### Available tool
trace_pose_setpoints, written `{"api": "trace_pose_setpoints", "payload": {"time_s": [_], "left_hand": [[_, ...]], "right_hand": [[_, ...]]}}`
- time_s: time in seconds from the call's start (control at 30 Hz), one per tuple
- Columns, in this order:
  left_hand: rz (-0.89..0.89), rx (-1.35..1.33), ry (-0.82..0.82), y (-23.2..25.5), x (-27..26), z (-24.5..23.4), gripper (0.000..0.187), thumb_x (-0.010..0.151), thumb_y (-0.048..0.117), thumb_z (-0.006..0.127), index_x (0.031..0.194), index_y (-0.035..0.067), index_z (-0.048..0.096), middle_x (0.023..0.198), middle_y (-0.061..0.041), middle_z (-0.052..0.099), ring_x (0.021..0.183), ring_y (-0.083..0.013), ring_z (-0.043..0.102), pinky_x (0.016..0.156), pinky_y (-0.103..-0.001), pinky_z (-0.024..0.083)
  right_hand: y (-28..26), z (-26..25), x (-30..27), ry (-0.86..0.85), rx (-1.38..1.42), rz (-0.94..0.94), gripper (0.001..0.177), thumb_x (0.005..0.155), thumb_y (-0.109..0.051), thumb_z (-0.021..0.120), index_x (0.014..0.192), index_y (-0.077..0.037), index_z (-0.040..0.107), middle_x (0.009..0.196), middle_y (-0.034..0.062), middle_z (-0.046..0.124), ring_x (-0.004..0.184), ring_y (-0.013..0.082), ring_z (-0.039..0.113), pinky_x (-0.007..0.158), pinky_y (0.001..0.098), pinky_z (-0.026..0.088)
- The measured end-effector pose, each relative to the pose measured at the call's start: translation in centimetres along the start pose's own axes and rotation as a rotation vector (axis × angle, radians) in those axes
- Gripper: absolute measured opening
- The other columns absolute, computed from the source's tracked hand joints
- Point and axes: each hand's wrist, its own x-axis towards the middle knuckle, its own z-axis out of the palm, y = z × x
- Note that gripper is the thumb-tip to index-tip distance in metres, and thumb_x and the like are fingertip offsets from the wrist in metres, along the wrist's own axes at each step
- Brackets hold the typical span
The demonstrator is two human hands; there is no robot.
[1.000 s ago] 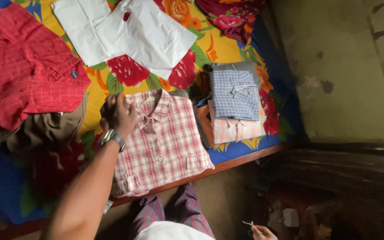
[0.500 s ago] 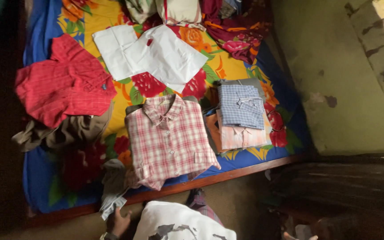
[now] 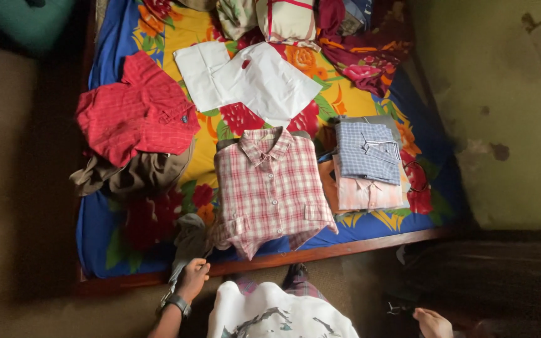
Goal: Folding a plaid button-up shirt on a board on top of a bed.
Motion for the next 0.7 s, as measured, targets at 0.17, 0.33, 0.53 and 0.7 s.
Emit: {"api": "trace_pose_setpoints", "payload": {"time_s": [0.17,0.33,0.53,0.7], "left_hand": [[0.017,-0.011,-0.016,-0.7,0.5,-0.4,0.044,0.096,0.034,0.066,0.126,0.002,0.062,0.103,-0.010,0.072,0.087,-0.0216,0.072,0.077,-0.037,0.059],[0.037,-0.150,-0.064,-8.0,0.9,-0.2,0.038,0.095,0.027,0.070,0.119,-0.002,0.064,0.097,-0.013,0.069,0.081,-0.0214,0.067,0.069,-0.038,0.057],[0.159,-0.005,-0.117,-13.3,-5.6,5.4,0.036,0.104,0.027,0.057,0.098,-0.008,0.066,0.077,-0.022,0.068,0.061,-0.0311,0.064,0.056,-0.043,0.055],[0.147,-0.036,-0.079,-4.4,-8.7,12.2,0.035,0.103,0.027,0.057,0.098,-0.007,0.065,0.077,-0.022,0.067,0.062,-0.0307,0.064,0.056,-0.042,0.055]], "right_hand": [[-2.0,1.6,4.8,0.069,-0.043,0.060,0.038,0.096,-0.014,0.070,0.132,-0.006,0.065,0.128,0.0102,0.064,0.117,0.0259,0.060,0.099,0.0473,0.055],[-8.1,8.3,-2.0,0.115,-0.249,0.175,0.028,0.098,-0.026,0.071,0.118,-0.007,0.077,0.113,0.0094,0.072,0.101,0.0235,0.066,0.088,0.0412,0.056],[-10.4,15.0,-4.9,0.018,-0.643,-0.128,0.019,0.090,-0.007,0.075,0.107,0.000,0.077,0.095,0.0144,0.076,0.078,0.0229,0.072,0.073,0.0377,0.058],[-14.0,22.4,-4.8,-0.171,-0.626,-0.504,0.032,0.077,0.005,0.075,0.109,0.001,0.073,0.099,0.0117,0.079,0.090,0.0195,0.073,0.081,0.0317,0.060]]}}
